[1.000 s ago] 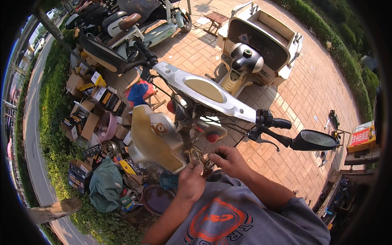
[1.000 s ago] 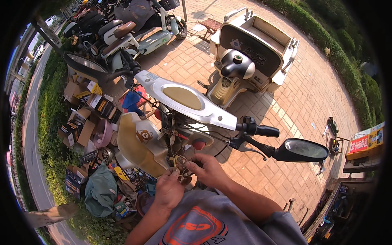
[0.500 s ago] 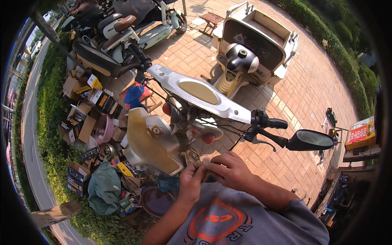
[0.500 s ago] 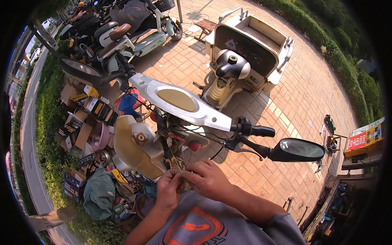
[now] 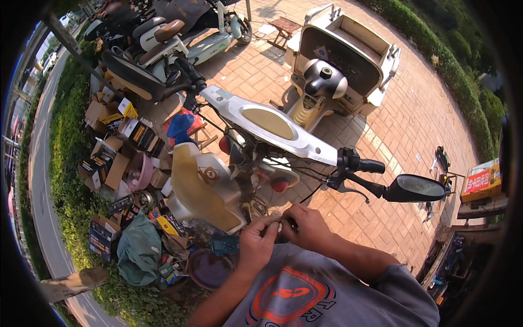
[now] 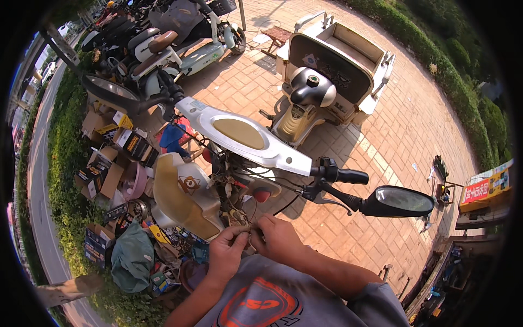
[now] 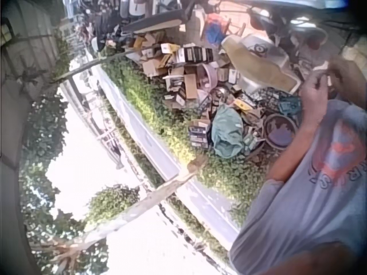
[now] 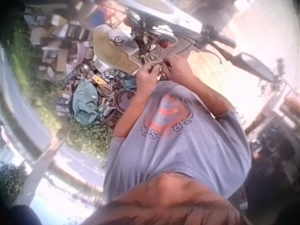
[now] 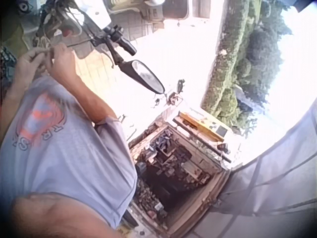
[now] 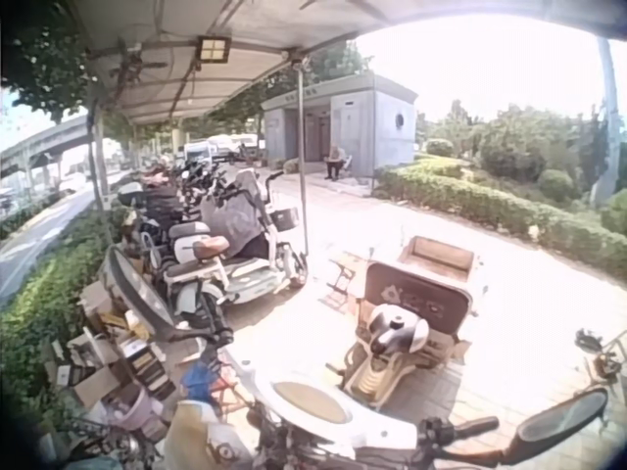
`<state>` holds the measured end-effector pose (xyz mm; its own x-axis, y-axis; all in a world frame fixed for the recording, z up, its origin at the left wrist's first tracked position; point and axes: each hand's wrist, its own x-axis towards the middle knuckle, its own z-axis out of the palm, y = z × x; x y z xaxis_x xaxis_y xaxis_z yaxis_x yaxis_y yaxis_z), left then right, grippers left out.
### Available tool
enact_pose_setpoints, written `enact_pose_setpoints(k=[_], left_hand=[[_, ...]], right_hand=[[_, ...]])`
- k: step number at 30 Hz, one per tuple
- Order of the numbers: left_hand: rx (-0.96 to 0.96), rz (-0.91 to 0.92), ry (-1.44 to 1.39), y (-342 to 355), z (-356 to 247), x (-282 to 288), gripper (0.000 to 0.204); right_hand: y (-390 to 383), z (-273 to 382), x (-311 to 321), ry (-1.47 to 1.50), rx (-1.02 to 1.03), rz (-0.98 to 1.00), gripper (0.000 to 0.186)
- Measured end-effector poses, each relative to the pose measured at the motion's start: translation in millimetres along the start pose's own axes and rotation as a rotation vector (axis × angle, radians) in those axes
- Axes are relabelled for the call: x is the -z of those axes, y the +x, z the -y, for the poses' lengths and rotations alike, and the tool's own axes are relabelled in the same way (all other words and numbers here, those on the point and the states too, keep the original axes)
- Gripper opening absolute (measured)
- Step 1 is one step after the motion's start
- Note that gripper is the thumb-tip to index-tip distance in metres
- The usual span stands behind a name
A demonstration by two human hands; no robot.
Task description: The person works on the front handlebar area of a parked scooter, using pliers to strip and twist wires and repeatedly testing the controls. The person also briefly reaches into a nearby pile of boxes and bags to retrieve items before returning to the scooter.
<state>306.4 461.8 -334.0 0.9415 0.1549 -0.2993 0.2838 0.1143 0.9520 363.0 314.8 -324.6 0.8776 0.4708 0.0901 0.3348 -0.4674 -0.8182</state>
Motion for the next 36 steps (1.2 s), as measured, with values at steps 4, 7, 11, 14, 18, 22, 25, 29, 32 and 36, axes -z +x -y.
enact_pose_setpoints(k=[4,7,11,14,18,22,25,29,32,36], left_hand=[[-0.365,0.022,0.371,3,-2,1,0.013],[-0.355,0.023,0.383,1,3,1,0.010],[-0.241,-0.001,0.284,1,5,-1,0.011],[-0.099,0.000,0.190,-1,10,-2,0.013],[0.063,0.001,0.062,-2,14,-4,0.015],[0.117,0.022,-0.022,0,14,-7,0.017],[0.249,0.009,-0.244,-2,18,-10,0.016],[0.434,-0.022,-0.666,1,9,-11,0.014],[0.490,-0.028,-0.717,4,-1,-7,0.014],[0.475,0.008,-0.741,2,8,-1,0.013]], right_hand=[[3,-9,7,1.369,-1.184,0.301,0.028],[-2,-10,16,1.385,-1.174,0.328,0.029],[-12,-1,17,0.513,-0.565,0.123,0.018],[-16,1,17,0.050,-0.048,-0.075,0.013],[-15,-1,5,0.030,-0.012,-0.072,0.015],[-16,-4,2,0.212,-0.136,-0.038,0.014],[-19,-6,-2,0.206,-0.143,-0.038,0.014],[-21,-8,-4,0.206,-0.150,-0.052,0.012],[-27,-10,-9,0.180,-0.083,-0.079,0.015],[-34,-9,-14,0.082,0.128,-0.044,0.021]])
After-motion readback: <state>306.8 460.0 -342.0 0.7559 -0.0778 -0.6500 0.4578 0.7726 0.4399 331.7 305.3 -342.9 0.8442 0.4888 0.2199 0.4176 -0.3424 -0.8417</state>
